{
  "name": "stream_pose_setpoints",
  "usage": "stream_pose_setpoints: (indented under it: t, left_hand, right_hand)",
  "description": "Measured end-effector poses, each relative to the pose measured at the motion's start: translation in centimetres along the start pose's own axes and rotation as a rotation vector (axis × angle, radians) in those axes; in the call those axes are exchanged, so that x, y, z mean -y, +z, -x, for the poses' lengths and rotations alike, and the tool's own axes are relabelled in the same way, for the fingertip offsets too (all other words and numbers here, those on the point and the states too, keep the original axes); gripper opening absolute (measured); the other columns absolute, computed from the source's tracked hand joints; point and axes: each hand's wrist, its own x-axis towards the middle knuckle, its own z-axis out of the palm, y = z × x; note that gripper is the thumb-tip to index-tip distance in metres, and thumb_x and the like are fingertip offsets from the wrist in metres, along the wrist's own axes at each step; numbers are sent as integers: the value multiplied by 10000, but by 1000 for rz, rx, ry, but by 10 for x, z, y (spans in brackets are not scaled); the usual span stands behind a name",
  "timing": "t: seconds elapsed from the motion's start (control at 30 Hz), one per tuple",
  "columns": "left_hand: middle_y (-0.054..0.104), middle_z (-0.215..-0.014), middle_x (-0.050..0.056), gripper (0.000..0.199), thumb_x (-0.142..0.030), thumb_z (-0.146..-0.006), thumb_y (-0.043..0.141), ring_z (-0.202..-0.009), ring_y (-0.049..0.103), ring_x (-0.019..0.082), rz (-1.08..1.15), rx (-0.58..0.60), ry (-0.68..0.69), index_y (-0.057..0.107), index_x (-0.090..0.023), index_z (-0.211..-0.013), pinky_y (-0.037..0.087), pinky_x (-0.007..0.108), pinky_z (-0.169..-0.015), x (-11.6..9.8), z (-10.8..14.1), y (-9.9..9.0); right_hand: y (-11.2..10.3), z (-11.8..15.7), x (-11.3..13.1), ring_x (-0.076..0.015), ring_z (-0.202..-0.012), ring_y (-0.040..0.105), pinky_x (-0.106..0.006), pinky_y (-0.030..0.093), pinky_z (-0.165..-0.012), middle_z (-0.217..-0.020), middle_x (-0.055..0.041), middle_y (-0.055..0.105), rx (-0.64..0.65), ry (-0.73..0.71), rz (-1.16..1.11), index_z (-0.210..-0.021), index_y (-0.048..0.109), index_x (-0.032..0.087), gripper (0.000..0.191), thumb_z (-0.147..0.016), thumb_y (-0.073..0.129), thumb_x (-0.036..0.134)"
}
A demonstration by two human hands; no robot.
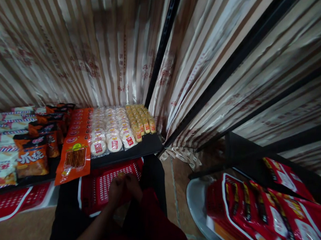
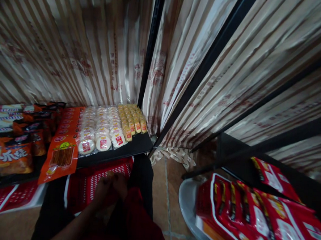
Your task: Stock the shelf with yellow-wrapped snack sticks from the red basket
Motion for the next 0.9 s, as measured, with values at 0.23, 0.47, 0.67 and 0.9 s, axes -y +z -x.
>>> stream_pose_setpoints:
  t: [0.23, 0.47, 0.67, 0.9]
  left_hand:
    - [621, -695, 78, 405, -598, -763, 298, -739, 633, 262, 49, -35, 79, 449, -224, -723, 447, 334, -598, -5, 3, 4]
    - [608, -726, 81, 353, -532, -788, 274, -688, 592, 238, 83, -68, 153, 439, -223, -747, 439, 356, -637, -23, 12, 7]
    - [619, -737, 71, 286, -454, -817, 298, -707, 589, 221, 131, -21, 231, 452, -234, -719, 441, 342, -663, -48, 28, 5]
    - [633, -814, 75, 249, -414, -817, 324, -800, 601, 231, 126, -26, 259, 485, -231, -765, 450, 341, -689, -55, 32, 9]
  right_hand:
    - [-6, 4, 5, -178, -852, 648, -281, 475, -782, -886, -74, 705, -20, 12, -13, -783, 659, 163, 219, -783, 444, 121]
    - [-23, 14, 16, -178, -845, 644, -295, 483, -801, -915, -58, 702, -139, -95, -15, -882, 655, 179, 229, -810, 438, 171]
    - [-39, 21, 23, -204, -924, 646, -309, 478, -857, -949, -67, 701, -188, -73, -59, -941, 649, 187, 215, -795, 493, 217]
    - [-51, 22, 20, -209, -944, 643, -317, 487, -860, -1009, -50, 692, -189, -115, -147, -997, 632, 205, 275, -735, 592, 280]
